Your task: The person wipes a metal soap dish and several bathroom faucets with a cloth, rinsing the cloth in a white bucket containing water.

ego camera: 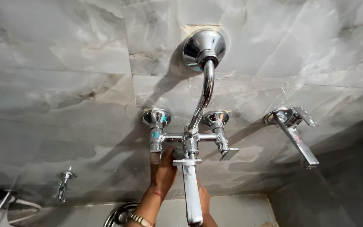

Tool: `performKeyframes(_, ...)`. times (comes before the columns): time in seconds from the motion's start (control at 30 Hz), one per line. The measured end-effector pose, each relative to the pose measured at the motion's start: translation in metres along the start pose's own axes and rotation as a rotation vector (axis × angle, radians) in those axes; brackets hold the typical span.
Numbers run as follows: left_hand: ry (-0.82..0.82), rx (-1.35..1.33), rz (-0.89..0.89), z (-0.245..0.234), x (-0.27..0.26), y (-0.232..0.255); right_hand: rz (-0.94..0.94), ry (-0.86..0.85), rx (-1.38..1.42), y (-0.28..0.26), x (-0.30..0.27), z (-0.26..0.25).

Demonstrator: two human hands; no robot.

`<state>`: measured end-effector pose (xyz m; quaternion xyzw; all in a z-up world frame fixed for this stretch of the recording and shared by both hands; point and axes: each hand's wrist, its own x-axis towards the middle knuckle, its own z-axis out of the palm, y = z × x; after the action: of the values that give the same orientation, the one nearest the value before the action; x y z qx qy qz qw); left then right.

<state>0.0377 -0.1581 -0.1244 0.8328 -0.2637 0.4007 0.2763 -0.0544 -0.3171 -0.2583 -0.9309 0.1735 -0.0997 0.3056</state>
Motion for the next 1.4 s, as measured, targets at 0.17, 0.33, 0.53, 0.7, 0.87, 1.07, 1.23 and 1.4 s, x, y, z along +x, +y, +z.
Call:
performKeyframes(0.17,-0.27,-0.378,-0.375,-0.007,-0.064,-0.002,0.015,-0.067,0.153,-0.045,0.028,-0.046)
performKeyframes(0.33,-0.628,-0.093,-0.693,0.001,-0.129,0.009,-0.579,0.361,0.077,-0.043,0.048,-0.07)
performKeyframes(0.53,-0.103,-0.427,-0.335,-0.006,-0.058,0.009,-0.447,0.216,0.044,0.059,-0.04,-0.026)
performKeyframes(0.7,-0.329,-0.347,-0.669,-0.001,-0.106,0.043,-0.334,0.103,-0.063,0.013,-0.005,-0.067)
performKeyframes(0.87,-0.495,-0.252,-0.858,-0.001,-0.165,0.058,-0.742,0.339,0.003,-0.027,0.02,-0.113)
performKeyframes(1.07,-0.056,-0.377,-0.403,-0.007,-0.075,0.04,-0.566,0.216,-0.01,0.106,-0.081,-0.034)
performKeyframes(1.23,-0.289,-0.323,-0.57,-0.005,-0.123,0.056,-0.355,0.083,-0.153,0.076,-0.054,-0.054)
performKeyframes(1.4,-0.559,-0.293,-0.902,-0.009,-0.191,0.093,-0.769,0.263,0.018,0.003,-0.026,-0.112)
